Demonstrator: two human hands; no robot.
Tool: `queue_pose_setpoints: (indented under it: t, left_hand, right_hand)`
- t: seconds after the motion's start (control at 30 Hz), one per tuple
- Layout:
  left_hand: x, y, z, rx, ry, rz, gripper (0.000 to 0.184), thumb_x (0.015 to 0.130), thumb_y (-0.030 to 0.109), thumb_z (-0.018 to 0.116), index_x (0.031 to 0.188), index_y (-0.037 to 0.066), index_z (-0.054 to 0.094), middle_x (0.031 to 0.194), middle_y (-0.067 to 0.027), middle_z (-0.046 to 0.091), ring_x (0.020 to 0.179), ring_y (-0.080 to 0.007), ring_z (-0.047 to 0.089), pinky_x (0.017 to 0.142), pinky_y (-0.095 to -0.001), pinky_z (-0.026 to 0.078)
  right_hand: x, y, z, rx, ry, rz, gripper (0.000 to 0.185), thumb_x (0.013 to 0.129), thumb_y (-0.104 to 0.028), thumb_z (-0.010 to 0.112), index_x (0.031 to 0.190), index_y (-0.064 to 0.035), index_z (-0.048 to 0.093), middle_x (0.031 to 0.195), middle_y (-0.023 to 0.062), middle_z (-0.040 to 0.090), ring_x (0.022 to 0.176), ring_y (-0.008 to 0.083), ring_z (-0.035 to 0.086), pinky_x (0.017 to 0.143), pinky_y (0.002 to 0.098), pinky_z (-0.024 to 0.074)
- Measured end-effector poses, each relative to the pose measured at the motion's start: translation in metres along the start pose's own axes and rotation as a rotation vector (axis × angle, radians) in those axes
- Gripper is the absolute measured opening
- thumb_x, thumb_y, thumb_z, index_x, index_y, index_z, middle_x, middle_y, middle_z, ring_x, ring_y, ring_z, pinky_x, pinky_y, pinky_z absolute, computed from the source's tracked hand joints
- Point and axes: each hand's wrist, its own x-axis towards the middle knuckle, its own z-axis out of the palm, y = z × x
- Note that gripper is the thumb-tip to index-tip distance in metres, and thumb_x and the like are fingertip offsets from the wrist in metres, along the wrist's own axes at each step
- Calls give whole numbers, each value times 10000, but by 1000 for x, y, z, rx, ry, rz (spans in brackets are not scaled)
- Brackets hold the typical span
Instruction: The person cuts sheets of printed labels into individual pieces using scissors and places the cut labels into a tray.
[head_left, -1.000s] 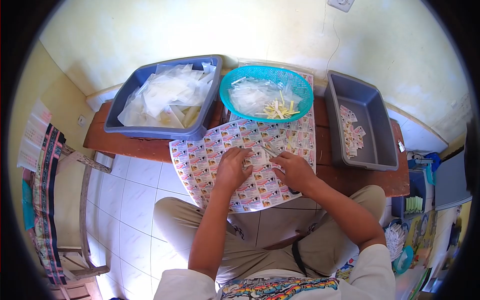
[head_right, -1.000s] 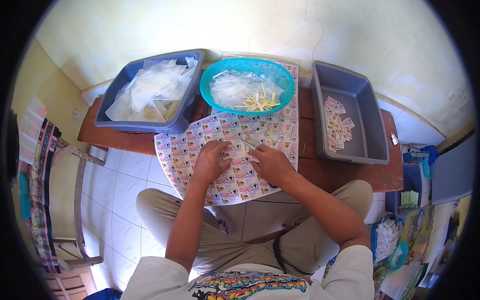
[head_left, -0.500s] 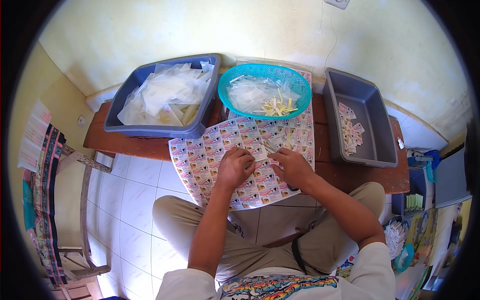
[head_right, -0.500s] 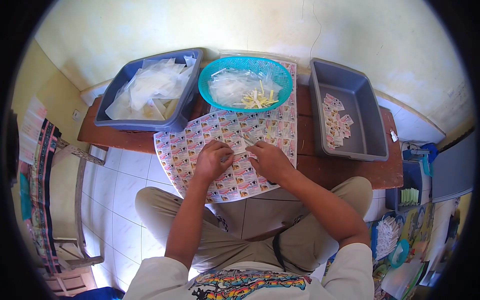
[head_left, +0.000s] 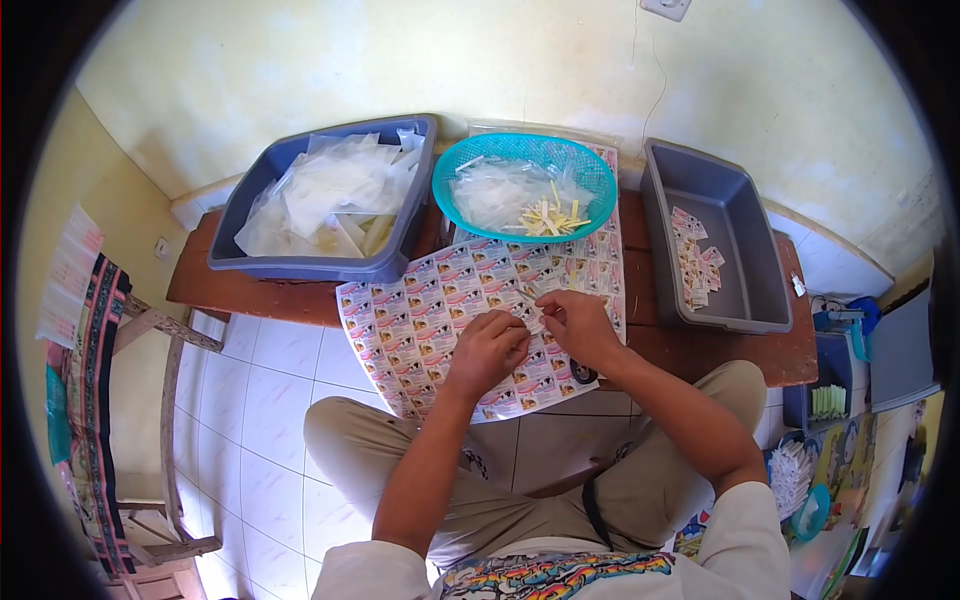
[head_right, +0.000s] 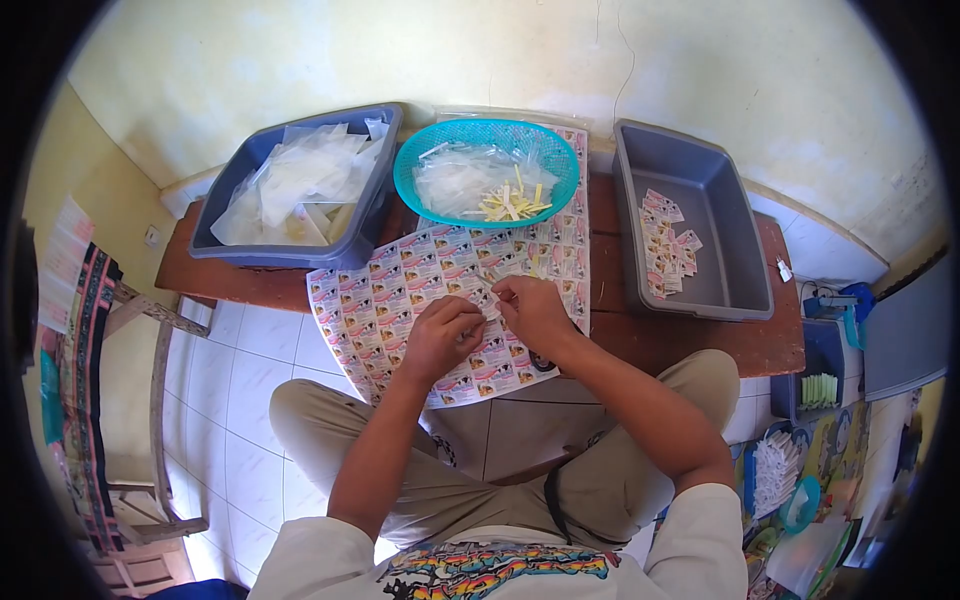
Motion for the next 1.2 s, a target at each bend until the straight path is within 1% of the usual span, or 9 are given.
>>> queue_pose_setpoints:
  t: [0.03, 0.13, 0.2, 0.3, 0.4, 0.53, 0.9, 1.13, 1.2]
  left_hand:
    - [1, 1, -1, 0, 2, -1, 145, 795, 51, 845, 911, 75, 761, 993, -34, 749, 1001, -253, 736, 904, -394, 600]
    - [7, 8, -7, 19, 5, 12, 241, 799, 68, 856, 1022, 78, 764, 1116, -60, 748, 1099, -284, 723, 973, -422, 581]
    - [14, 15, -11, 14, 50, -60, 406, 798, 91, 875, 1183, 85, 746, 1283, -97, 724, 1199, -320, 693, 1055, -458, 542]
    - [25, 17, -12, 14, 54, -87, 531, 790, 117, 897, 1289, 79, 719, 1387, -121, 693, 1263, -345, 663, 1098, -478, 512]
    - [37, 21, -15, 7, 56, -119, 573, 790, 127, 905, 1324, 63, 706, 1384, -122, 702, 1267, -346, 658, 1104, -483, 506]
    - [55, 18, -24, -43, -5, -114, 572, 798, 130, 902, 1330, 51, 704, 1362, -119, 715, 1270, -342, 655, 1102, -484, 506]
    - [106, 26, -43, -28, -137, 88, 497, 800, 118, 916, 1273, 79, 765, 1365, -95, 746, 1250, -342, 692, 1076, -457, 560]
    - [104, 27, -33, -109, -110, 17, 488, 813, 123, 924, 1271, 62, 765, 1347, -113, 752, 1221, -336, 710, 1025, -437, 593]
    - [99, 25, -29, -164, -113, -34, 441, 825, 150, 905, 1235, 57, 775, 1354, -116, 744, 1244, -344, 689, 1082, -466, 554]
  right_hand:
    - [1, 0, -1, 26, 1, 20, 283, 917, -16, 798, 1190, 37, 747, 1027, 193, 786, 831, 239, 792, 741, 343, 628]
    - [2, -3, -4, 142, 62, 91, 277, 913, -47, 804, 1180, 4, 755, 979, 166, 795, 837, 244, 804, 753, 352, 634]
    - [4, -3, -6, 169, 74, 102, 281, 921, -46, 800, 1194, 1, 751, 973, 150, 794, 830, 224, 802, 740, 345, 633]
    - [5, -8, -13, 254, 99, 142, 284, 943, -55, 791, 1217, 1, 746, 971, 120, 791, 825, 185, 796, 716, 324, 633]
    - [4, -21, -24, 370, 113, 178, 278, 974, -76, 777, 1238, 4, 741, 982, 94, 786, 840, 153, 788, 697, 299, 634]
    - [2, -25, -32, 494, 118, 197, 266, 1003, -94, 761, 1248, 8, 739, 1016, 86, 786, 871, 129, 779, 692, 278, 639]
    - [4, -32, -66, 461, 189, 177, 335, 987, -77, 782, 1315, -30, 730, 1045, 101, 801, 893, 120, 777, 703, 263, 621]
    - [2, -37, -74, 455, 210, 179, 377, 984, -61, 782, 1354, -47, 718, 1060, 122, 799, 903, 140, 786, 721, 276, 629]
    - [1, -34, -74, 426, 216, 175, 381, 980, -64, 784, 1355, -46, 718, 1052, 123, 802, 899, 143, 789, 722, 280, 629]
